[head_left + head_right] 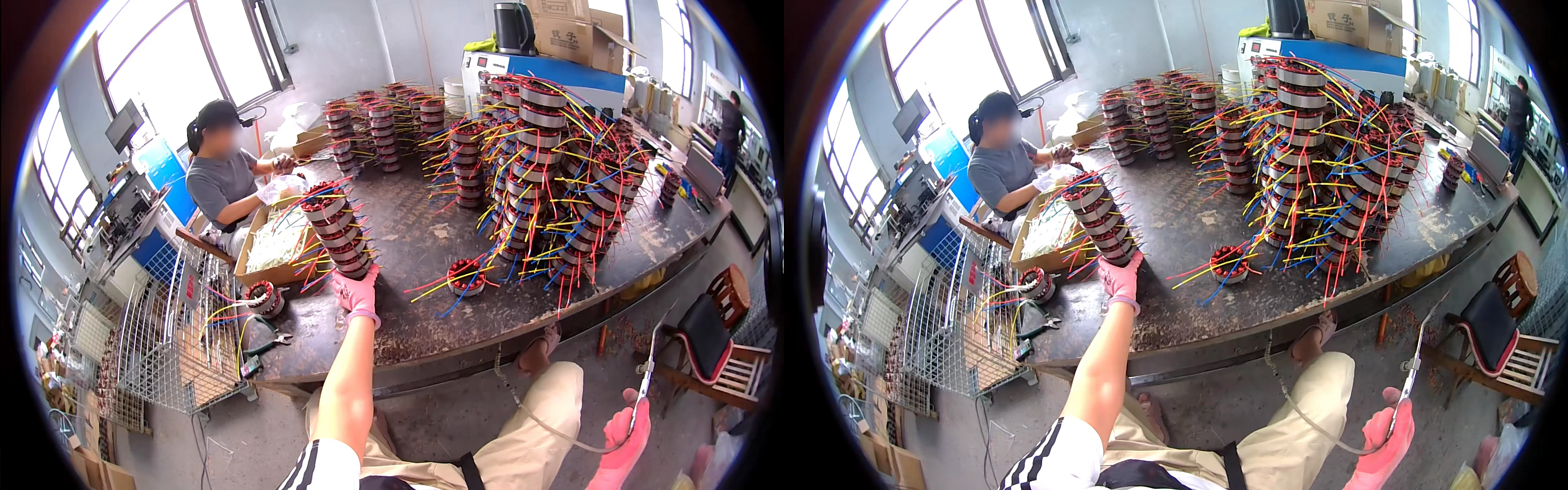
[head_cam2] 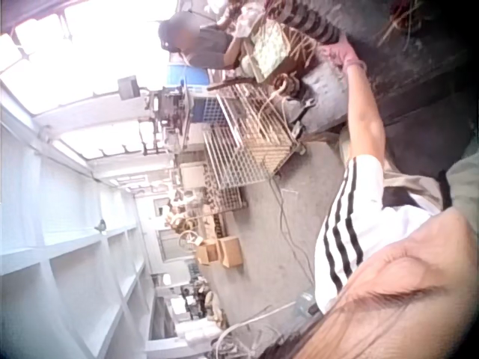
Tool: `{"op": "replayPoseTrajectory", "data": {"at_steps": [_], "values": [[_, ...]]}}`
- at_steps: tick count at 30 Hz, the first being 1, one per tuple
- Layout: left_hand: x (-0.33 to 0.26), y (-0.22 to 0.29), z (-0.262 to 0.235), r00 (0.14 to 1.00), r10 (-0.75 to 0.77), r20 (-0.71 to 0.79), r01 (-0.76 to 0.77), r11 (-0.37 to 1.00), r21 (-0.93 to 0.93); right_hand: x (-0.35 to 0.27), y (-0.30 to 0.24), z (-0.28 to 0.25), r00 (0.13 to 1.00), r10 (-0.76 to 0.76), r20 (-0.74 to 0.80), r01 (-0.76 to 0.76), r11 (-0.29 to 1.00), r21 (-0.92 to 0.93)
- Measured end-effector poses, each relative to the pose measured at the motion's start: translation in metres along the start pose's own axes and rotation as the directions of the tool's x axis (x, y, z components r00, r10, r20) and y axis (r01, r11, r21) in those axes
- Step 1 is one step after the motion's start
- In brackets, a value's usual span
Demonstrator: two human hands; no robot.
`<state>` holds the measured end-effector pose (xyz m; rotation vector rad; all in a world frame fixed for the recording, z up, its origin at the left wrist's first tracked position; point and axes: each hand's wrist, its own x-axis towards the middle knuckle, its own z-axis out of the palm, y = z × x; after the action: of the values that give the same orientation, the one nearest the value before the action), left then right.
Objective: The person uses a handheld heating tool to treat the ends of wires on a motor stator and then places it onto a stack on the workbench.
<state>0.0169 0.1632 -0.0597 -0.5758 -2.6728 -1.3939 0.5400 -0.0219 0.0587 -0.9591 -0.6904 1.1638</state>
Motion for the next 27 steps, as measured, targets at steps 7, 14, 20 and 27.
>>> {"op": "replayPoseTrajectory", "data": {"at_steps": [7,14,20,27], "values": [[0.008,-0.002,0.011,0.996,-0.017,-0.089,0.026,0.995,0.097,0.006,-0.004,-0.001,1.000,-0.023,0.004,0.023,0.999,-0.028],[0.034,-0.018,0.002,0.982,0.169,0.080,-0.164,0.984,-0.069,0.010,-0.005,-0.002,0.999,-0.025,-0.043,0.023,0.999,-0.038],[0.080,-0.038,-0.002,0.883,0.414,0.221,-0.337,0.887,-0.314,0.014,-0.004,0.001,0.991,-0.067,-0.114,0.066,0.998,-0.017],[0.109,-0.040,0.008,0.629,0.564,0.535,-0.093,0.737,-0.669,0.014,-0.009,0.016,0.995,-0.058,-0.086,0.049,0.993,-0.108]]}}
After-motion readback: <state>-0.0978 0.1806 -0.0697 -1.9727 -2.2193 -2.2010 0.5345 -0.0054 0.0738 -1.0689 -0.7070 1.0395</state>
